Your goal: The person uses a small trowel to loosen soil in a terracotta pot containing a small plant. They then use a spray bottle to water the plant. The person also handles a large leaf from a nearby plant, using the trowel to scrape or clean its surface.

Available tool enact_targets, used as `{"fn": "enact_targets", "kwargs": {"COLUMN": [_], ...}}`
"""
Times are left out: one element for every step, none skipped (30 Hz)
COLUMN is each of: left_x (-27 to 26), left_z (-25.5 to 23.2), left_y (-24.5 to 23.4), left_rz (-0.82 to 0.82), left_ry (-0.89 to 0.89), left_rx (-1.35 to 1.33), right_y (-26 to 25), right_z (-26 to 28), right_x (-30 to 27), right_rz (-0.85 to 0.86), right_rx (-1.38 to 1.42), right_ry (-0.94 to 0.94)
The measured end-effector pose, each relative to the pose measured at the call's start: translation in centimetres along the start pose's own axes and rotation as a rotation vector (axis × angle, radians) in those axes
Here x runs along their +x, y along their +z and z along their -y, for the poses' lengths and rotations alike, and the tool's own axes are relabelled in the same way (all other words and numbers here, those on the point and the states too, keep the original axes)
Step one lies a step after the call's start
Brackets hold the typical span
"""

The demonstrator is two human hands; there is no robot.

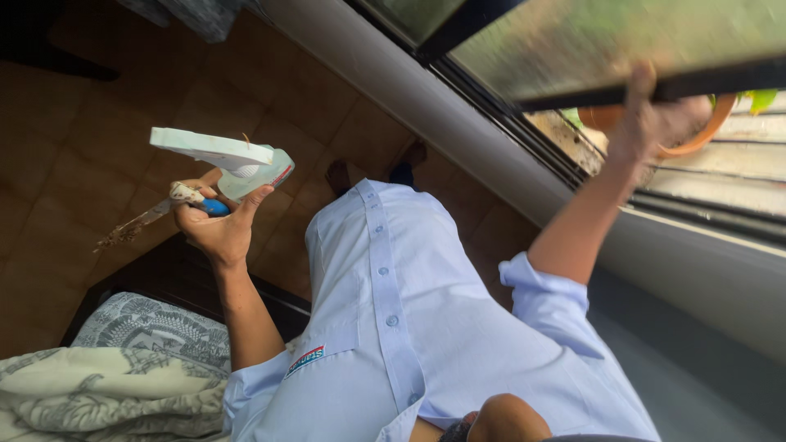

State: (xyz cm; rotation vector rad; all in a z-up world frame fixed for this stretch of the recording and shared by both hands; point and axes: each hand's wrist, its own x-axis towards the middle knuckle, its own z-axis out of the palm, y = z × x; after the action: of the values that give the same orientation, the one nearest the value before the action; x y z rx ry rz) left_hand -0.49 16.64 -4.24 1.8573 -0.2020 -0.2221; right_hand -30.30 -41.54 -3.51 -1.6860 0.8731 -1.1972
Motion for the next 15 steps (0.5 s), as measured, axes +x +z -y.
{"fn": "enact_targets", "kwargs": {"left_x": [0.4,0.8,1.2,1.7,2.1,2.5,3.0,3.4,3.8,4.1,4.2,4.4,4.5,4.7,4.7], "left_z": [-0.2,-0.4,-0.6,-0.7,-1.0,-1.4,-1.7,-1.9,-2.0,-2.1,-2.2,-2.1,-2.0,-1.8,-1.7], "left_y": [-0.1,-0.1,-0.1,0.1,0.1,0.1,0.2,0.3,0.5,0.5,0.5,0.4,0.2,0.0,-0.4], "left_rz": [0.004,0.008,0.016,0.025,0.044,0.057,0.078,0.099,0.094,0.089,0.082,0.084,0.082,0.079,0.068], "left_ry": [0.025,0.050,0.068,0.085,0.102,0.103,0.105,0.107,0.080,0.053,0.023,0.022,0.020,0.019,0.006], "left_rx": [0.000,0.001,-0.014,-0.029,-0.044,-0.065,-0.092,-0.119,-0.124,-0.129,-0.135,-0.130,-0.125,-0.120,-0.129], "right_y": [-1.8,-3.6,-5.5,-6.3,-7.2,-8.0,-9.3,-10.7,-12.1,-13.6,-15.0,-16.3,-17.4,-18.4,-18.9], "right_z": [1.6,3.6,5.6,6.5,6.9,6.6,6.0,5.1,4.2,3.3,2.5,2.0,1.7,1.8,2.1], "right_x": [-1.0,-1.6,-2.5,-3.9,-5.0,-5.6,-6.1,-6.4,-6.6,-6.9,-7.0,-7.2,-7.4,-7.6,-7.7], "right_rz": [0.046,-0.009,-0.065,-0.236,-0.298,-0.356,-0.415,-0.475,-0.540,-0.593,-0.641,-0.691,-0.728,-0.766,-0.803], "right_rx": [0.012,-0.102,-0.215,-0.362,-0.587,-0.810,-0.845,-0.879,-0.915,-0.965,-1.014,-1.063,-1.144,-1.226,-1.305], "right_ry": [-0.071,-0.075,-0.070,0.006,-0.180,-0.368,-0.375,-0.381,-0.389,-0.393,-0.398,-0.402,-0.400,-0.395,-0.389]}}
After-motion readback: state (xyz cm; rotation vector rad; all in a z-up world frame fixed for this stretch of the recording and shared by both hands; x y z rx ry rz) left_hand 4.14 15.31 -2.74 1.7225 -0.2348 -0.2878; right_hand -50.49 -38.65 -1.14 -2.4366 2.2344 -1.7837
